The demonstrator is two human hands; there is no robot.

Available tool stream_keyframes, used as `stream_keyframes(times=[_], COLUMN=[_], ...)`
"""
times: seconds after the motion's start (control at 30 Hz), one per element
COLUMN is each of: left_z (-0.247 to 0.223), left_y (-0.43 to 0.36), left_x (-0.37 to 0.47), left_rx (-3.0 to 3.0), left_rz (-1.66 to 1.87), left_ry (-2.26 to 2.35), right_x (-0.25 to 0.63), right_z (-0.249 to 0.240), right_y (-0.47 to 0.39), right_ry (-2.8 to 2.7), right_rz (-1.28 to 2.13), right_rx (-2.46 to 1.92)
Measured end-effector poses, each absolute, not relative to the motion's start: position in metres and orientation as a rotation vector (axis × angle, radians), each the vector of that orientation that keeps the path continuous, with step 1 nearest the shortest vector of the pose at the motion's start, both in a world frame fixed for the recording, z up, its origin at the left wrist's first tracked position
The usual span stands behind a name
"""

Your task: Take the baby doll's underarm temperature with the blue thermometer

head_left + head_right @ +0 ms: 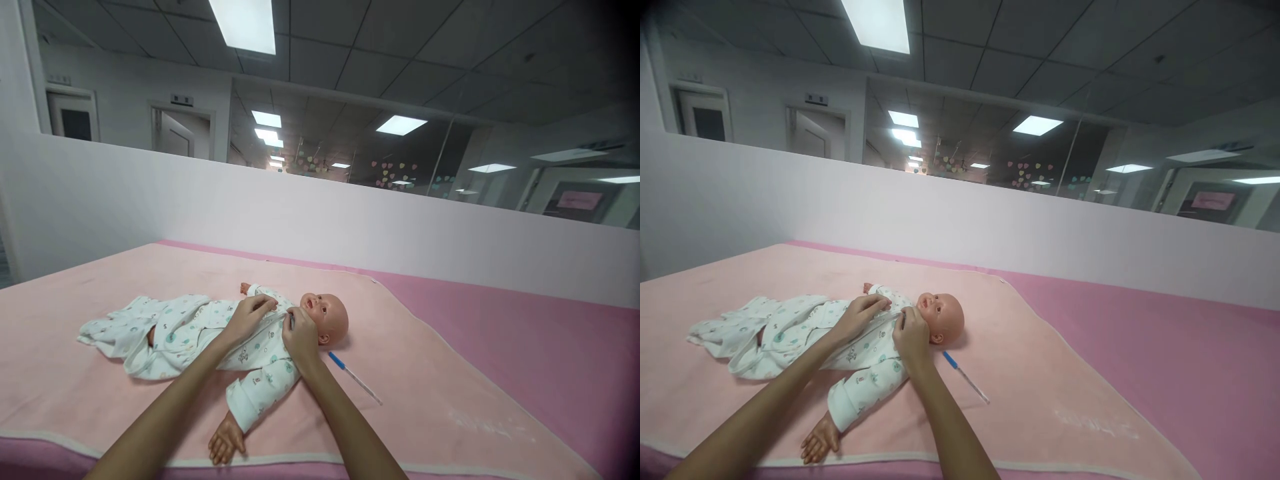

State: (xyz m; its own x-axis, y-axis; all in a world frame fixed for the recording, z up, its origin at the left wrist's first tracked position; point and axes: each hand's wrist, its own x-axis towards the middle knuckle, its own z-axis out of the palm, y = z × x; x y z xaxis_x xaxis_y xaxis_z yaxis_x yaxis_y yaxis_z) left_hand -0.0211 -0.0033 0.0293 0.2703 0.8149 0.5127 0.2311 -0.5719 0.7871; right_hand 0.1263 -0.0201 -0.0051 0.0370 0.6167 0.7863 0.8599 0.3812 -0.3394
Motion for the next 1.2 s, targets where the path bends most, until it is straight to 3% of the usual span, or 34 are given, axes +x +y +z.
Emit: stream_keyframes(times=[0.47, 1.2], left_z=[0.027, 0.024], left_y=[-0.009, -0.010], left_x=[-0.051, -0.044], left_rx=[2.010, 2.096], left_rz=[0.955, 1.170], left_ry=[0.864, 0.870], right_x=[0.124, 0.119], right_z=[0.004, -0.002], right_y=[-0.031, -0.027], right_ry=[-1.949, -1.817], right_rz=[-0.202, -0.157], right_rx=[-1.129, -1.210])
